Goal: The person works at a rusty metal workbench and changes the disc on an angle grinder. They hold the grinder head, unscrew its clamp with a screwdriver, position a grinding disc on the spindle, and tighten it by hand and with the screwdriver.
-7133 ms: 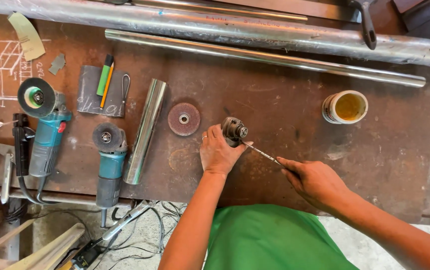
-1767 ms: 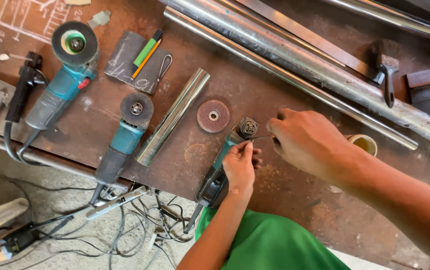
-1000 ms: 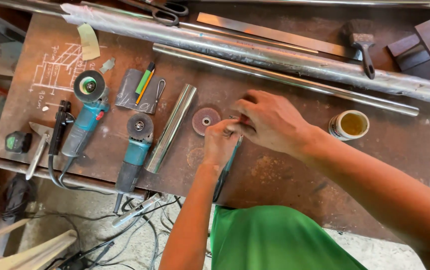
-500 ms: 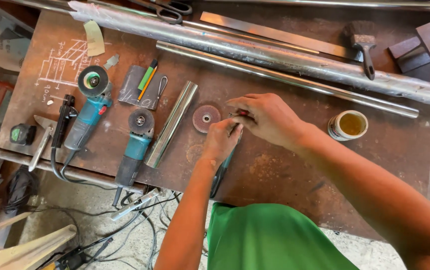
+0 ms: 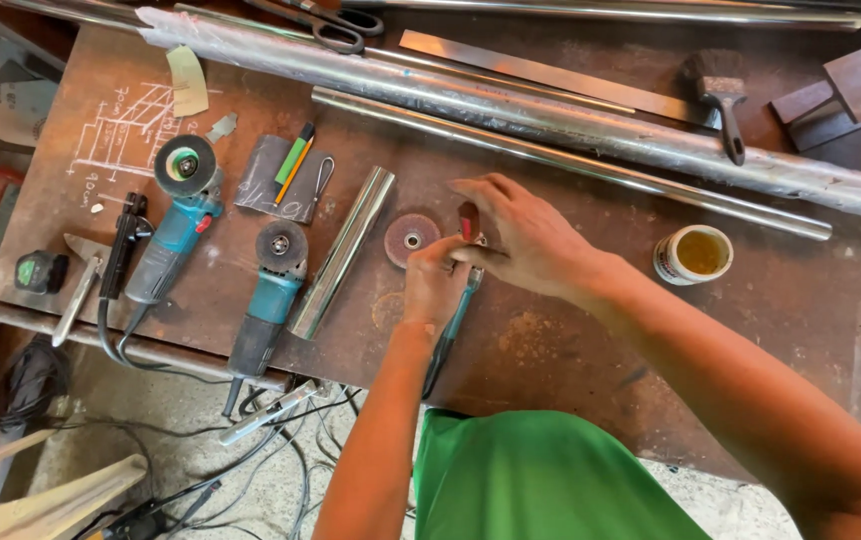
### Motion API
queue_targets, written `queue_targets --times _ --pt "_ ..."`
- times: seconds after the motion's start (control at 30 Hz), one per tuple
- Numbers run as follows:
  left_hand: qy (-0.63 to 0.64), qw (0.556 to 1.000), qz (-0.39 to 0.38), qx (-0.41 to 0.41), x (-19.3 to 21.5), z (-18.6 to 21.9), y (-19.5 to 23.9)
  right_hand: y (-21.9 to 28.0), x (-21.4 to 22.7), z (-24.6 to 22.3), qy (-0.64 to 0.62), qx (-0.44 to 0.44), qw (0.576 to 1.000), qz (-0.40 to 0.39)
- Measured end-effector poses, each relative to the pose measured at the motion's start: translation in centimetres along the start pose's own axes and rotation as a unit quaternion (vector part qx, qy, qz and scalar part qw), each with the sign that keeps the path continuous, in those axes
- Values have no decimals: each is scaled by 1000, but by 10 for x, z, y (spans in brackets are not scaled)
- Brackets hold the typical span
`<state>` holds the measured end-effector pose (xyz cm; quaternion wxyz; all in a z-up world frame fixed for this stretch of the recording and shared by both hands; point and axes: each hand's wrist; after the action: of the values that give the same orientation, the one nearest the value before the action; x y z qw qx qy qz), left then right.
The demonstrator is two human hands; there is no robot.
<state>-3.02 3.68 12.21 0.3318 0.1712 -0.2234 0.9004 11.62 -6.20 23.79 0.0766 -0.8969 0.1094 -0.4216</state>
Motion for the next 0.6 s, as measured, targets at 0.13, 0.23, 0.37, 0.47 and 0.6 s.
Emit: queue_targets --times 0.13,0.23,0.37,0.47,0.6 --pt "-5 998 -53 -13 1 10 -3 2 11 -8 -35 41 999 4" --pt "65 997 -13 38 -8 -1 -1 3 -1 5 88 1 994 68" --pt "21 999 -33 25 -7 -8 2 1 18 -12 -2 19 1000 -4" --pt "58 998 -12 7 1 18 -4 2 10 -3 34 37 998 36" --pt "56 992 101 47 8 49 -6 1 0 4 153 42 985 70"
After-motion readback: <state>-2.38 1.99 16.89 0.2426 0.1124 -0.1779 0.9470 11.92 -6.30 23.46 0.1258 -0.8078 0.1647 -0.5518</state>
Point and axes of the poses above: each hand's wrist, its own y-axis away from the middle knuckle, its own x-axis out of the back of the hand, z = x × y, and after that the axes turned 4 degrees about x, right-handed
